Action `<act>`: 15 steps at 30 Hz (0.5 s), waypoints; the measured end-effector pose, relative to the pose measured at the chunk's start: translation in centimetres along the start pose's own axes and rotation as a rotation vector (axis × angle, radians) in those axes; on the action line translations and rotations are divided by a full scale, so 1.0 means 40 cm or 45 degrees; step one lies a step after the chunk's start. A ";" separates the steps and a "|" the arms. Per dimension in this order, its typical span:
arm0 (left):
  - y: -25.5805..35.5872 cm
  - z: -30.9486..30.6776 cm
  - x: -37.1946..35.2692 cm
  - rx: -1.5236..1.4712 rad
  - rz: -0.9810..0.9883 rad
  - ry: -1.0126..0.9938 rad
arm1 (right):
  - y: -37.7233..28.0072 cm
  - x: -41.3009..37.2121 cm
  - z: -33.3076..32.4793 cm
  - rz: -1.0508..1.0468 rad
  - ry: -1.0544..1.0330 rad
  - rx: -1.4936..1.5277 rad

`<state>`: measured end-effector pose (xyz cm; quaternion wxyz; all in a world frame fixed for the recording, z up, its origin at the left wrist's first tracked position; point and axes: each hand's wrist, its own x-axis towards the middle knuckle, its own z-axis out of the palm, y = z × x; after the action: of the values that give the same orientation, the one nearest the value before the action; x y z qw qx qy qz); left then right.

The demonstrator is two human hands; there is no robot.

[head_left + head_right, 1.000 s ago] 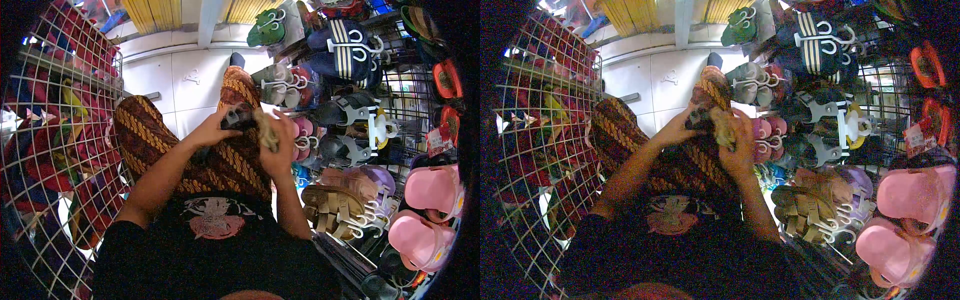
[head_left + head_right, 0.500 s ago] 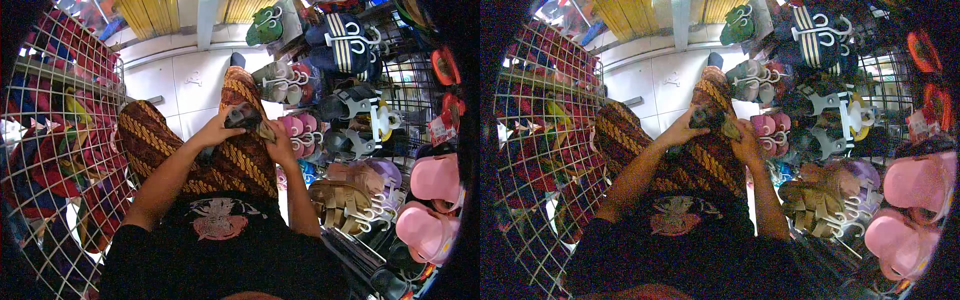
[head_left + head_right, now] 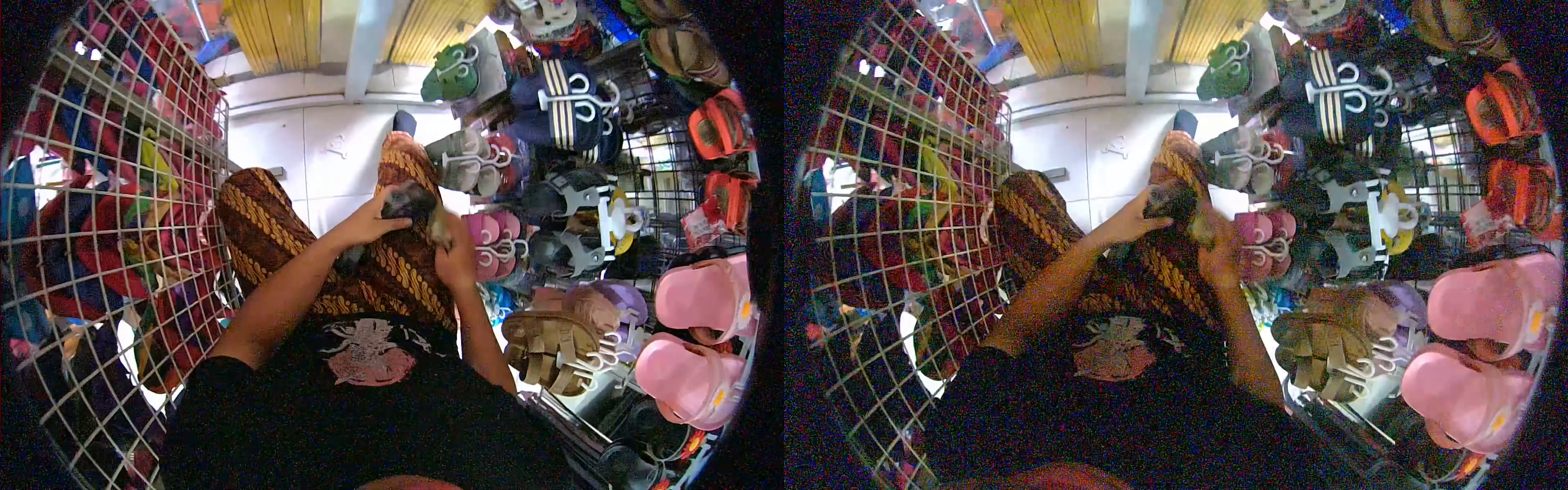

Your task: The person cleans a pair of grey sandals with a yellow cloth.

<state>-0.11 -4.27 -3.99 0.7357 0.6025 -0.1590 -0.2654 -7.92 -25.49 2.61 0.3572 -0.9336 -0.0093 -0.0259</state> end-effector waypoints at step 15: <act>0.107 -0.085 -0.024 -1.091 -0.247 0.423 | 0.014 0.007 0.031 -0.022 0.101 0.058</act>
<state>1.85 -0.42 -0.51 0.9055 0.2907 0.1419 -0.2745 -7.55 -25.06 1.34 0.3784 -0.9233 -0.0037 -0.0659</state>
